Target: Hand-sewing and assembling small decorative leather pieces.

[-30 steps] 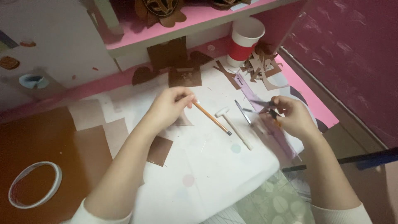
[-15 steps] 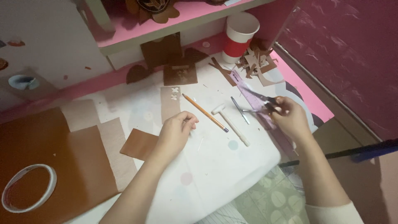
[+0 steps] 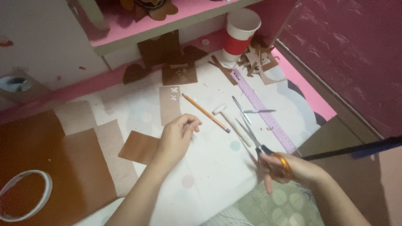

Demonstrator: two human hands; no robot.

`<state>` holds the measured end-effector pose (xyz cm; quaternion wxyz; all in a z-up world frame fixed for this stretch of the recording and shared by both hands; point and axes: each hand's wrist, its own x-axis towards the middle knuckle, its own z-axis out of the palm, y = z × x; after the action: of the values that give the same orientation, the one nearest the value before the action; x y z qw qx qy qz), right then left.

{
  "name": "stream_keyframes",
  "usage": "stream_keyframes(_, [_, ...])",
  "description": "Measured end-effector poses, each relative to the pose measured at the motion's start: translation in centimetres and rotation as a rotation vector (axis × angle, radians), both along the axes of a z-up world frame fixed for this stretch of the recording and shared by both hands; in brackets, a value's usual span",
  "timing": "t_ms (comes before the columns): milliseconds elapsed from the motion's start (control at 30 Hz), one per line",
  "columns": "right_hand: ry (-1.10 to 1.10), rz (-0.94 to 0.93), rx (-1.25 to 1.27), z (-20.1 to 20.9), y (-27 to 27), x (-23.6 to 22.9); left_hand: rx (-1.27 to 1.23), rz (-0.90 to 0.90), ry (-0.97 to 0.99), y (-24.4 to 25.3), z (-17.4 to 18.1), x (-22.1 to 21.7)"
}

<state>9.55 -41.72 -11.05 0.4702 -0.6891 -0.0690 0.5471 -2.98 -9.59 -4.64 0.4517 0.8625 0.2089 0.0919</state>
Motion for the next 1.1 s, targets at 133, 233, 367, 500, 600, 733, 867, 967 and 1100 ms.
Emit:
stream_keyframes(133, [0.104, 0.073, 0.255, 0.0, 1.4, 1.2, -0.125, -0.012, -0.017, 0.1, 0.5, -0.7])
stream_keyframes(233, [0.04, -0.056, 0.175, 0.8, 2.4, 1.0, -0.098, -0.117, -0.235, 0.8, -0.9, -0.9])
stream_keyframes(367, [0.01, -0.028, 0.133, -0.5, 1.9, 2.0, -0.07, -0.14, -0.296, 1.1, -1.3, -1.0])
stream_keyframes(500, [0.007, 0.027, 0.155, -1.7, -0.1, 1.9, -0.112, -0.112, -0.249, 1.0, -1.4, -1.1])
stream_keyframes(600, [0.056, -0.022, 0.153, -0.8, -1.1, 0.9, -0.109, -0.105, -0.266, 1.0, -1.5, -1.0])
stream_keyframes(733, [0.05, -0.056, 0.15, -1.2, -0.5, 1.7, -0.083, -0.11, -0.288, 0.9, -1.2, -1.3])
stream_keyframes(867, [0.041, 0.015, 0.137, -0.6, 0.9, 2.3, -0.105, -0.114, -0.285, 0.8, -0.8, -1.8])
stream_keyframes(967, [0.004, 0.006, 0.089, 0.2, 1.7, 2.1, -0.104, -0.108, -0.277, 0.9, -1.1, -2.1])
stream_keyframes(1100, [-0.108, 0.093, -0.014, 0.7, 2.0, 2.6, -0.132, -0.103, -0.267, 0.8, -0.8, -2.5])
